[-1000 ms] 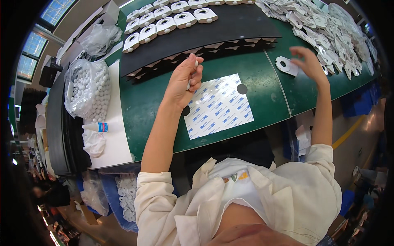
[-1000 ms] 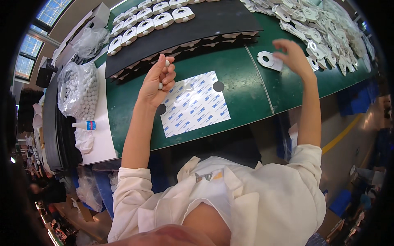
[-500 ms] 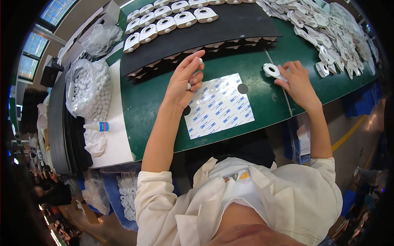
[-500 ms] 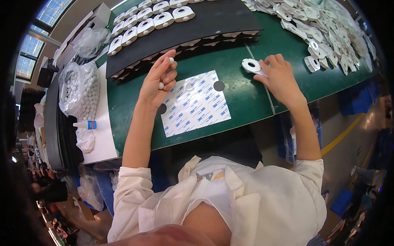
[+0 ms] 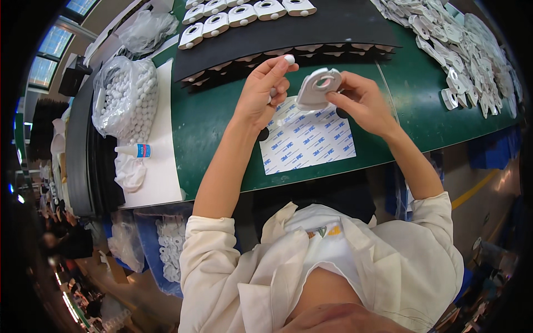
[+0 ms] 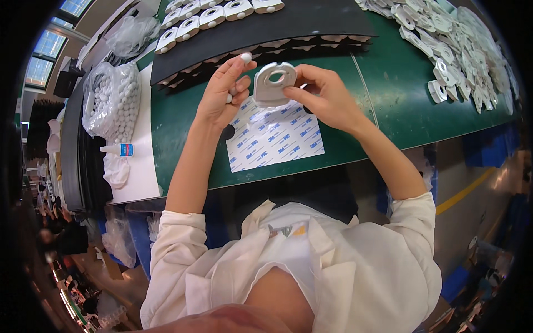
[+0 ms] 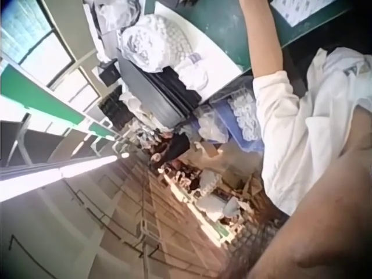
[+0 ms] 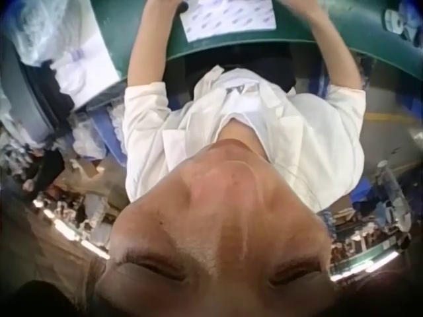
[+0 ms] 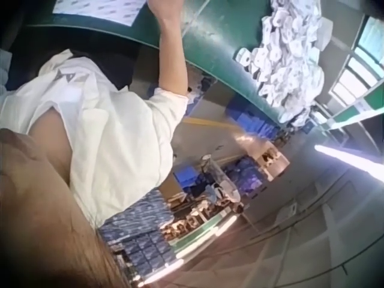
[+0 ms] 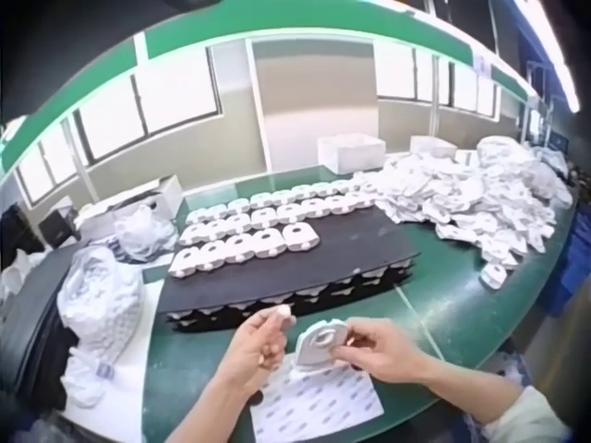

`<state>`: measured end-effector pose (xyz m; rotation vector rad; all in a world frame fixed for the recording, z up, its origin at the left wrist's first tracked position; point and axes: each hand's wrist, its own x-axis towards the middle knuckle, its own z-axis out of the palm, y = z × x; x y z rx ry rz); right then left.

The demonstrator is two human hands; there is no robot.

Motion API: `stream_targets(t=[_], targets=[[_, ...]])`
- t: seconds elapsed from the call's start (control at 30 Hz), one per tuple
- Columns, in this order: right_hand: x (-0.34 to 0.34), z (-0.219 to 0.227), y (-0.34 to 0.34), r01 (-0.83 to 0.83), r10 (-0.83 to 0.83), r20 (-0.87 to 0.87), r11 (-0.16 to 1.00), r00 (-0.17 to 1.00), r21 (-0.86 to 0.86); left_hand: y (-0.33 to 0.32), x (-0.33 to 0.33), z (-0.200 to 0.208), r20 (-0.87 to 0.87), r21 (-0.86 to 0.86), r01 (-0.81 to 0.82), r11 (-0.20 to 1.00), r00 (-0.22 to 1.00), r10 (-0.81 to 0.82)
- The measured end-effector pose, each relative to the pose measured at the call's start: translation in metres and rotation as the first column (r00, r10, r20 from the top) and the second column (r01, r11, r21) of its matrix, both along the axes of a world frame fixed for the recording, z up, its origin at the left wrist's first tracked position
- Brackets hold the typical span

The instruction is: Assembling small white plastic and metal components at a factory workbench using an adhesive tube.

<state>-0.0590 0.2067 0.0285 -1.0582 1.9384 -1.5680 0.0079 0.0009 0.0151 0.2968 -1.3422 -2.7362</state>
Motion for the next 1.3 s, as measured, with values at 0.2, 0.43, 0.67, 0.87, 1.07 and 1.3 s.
stream_targets(t=[0.2,0.43,0.67,0.87,1.07,1.3], targets=[[0.004,-0.037,-0.010,0.048,-0.042,0.121,0.998,0.992,-0.050,0.001,-0.001,-0.001,0.009,-0.044,0.023,0.999,1.000,-0.023],[0.008,-0.038,-0.011,0.061,-0.061,0.002,0.998,0.998,0.010,0.002,-0.001,-0.006,-0.010,-0.062,0.033,0.998,0.999,-0.034],[0.009,-0.041,-0.010,0.087,-0.082,-0.152,0.996,0.985,0.031,0.002,-0.001,-0.004,-0.001,-0.062,0.033,0.998,0.999,-0.033],[0.013,-0.034,-0.010,0.088,-0.079,-0.209,0.996,0.975,0.032,0.002,-0.001,-0.004,0.010,0.007,0.059,0.998,0.998,-0.059],[0.017,-0.028,-0.013,0.047,-0.033,-0.420,0.999,0.907,0.022,0.003,-0.001,-0.001,0.028,-0.029,0.029,0.999,0.999,-0.029],[-0.001,-0.038,-0.009,0.143,-0.055,0.368,0.966,0.928,-0.214,0.008,0.000,-0.002,0.013,-0.254,0.002,0.967,1.000,0.001]])
